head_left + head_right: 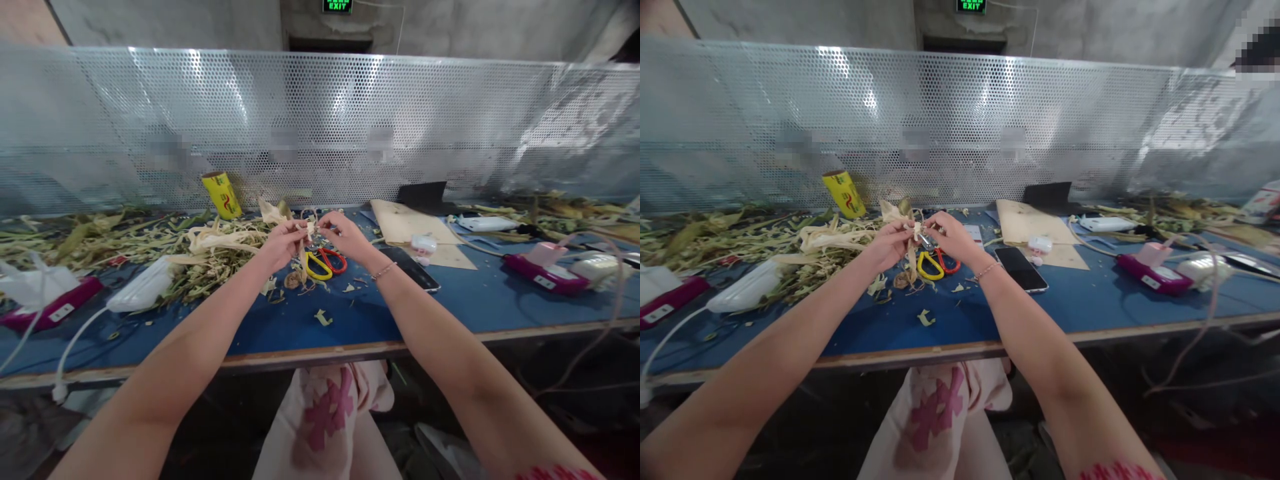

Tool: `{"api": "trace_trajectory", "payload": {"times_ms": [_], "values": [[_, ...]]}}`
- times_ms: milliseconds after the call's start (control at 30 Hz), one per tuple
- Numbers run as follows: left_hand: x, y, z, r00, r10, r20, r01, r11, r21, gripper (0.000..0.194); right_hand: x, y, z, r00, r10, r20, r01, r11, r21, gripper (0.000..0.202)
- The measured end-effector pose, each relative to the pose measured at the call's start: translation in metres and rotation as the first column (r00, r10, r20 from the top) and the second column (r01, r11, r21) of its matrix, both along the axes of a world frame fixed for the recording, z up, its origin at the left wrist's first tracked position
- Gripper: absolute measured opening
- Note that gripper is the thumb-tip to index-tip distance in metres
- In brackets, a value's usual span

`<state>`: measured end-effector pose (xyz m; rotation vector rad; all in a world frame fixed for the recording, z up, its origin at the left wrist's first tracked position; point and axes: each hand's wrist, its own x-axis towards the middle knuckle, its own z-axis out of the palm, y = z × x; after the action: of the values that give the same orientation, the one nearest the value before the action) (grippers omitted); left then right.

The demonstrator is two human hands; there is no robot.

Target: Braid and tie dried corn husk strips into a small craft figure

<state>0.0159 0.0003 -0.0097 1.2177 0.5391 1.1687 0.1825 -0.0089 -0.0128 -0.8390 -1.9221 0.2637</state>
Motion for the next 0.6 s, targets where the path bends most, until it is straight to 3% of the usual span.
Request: {"api": "trace_trajectory", "payload": {"times_ms": [133,600], "values": [[-0.001,0.000,0.001,1.000,0.003,-0.014,-0.003,1.000,0.003,0.017,-0.002,0.000,-0.003,1.000,0.016,0.019,-0.015,0.999,-0.042,0.008],[0.001,-0.003,0.006,0.995,0.048,-0.082,-0.044,0.998,0.054,0.014,-0.007,-0.011,0.001,0.995,-0.074,0.065,0.073,0.997,0.028,0.010]]}}
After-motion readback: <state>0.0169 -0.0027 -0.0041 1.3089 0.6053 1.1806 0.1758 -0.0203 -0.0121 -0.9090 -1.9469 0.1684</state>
